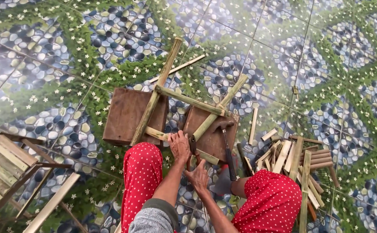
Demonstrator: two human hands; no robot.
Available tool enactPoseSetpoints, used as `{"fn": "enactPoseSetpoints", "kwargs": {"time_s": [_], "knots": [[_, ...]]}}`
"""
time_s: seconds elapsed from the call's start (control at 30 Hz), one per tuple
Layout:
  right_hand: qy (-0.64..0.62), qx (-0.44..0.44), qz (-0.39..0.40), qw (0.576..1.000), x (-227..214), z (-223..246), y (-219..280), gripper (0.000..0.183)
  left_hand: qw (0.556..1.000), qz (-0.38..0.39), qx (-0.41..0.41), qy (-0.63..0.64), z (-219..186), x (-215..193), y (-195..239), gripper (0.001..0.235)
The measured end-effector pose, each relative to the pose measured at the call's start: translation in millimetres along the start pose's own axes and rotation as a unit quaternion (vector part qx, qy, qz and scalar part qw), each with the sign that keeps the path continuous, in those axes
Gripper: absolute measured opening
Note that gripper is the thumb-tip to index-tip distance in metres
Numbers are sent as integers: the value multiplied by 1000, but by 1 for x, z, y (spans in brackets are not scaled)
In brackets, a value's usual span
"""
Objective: The person assembles a bamboo frame by fitting pieces together and securing them with a hammer and pliers. They work on a small bamboo structure, using tools to fasten the joints.
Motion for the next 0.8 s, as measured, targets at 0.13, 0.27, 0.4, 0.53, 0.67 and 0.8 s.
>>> {"fn": "enactPoseSetpoints", "kwargs": {"time_s": [0.13,0.27,0.4,0.53,0.67,0.8], "knots": [[52,-21,-25,998,-1,7,-4,79,998,-16,24,-58,-13,-24,-7,11],[50,0,-32,998,-11,-11,-4,71,991,-75,99,-46,-22,-25,2,4],[58,-10,-38,998,6,-9,-20,76,989,-72,116,-53,-16,2,-9,12],[84,-24,-8,996,13,-18,-23,76,997,-40,62,-8,-15,-18,-7,12],[64,-30,32,997,3,-13,-27,72,999,-3,51,1,-17,-4,-12,12],[133,-45,17,990,37,-54,-42,117,995,-53,73,-50,-13,3,-7,9]]}}
Point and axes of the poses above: each hand's wrist, its own y-axis away from the middle knuckle, its own x-axis out of the palm, z = x × y, the point moved 7 cm from there along -y, towards the middle knuckle, and after that the axes turned 11 degrees about -x, right-handed, at the moved point
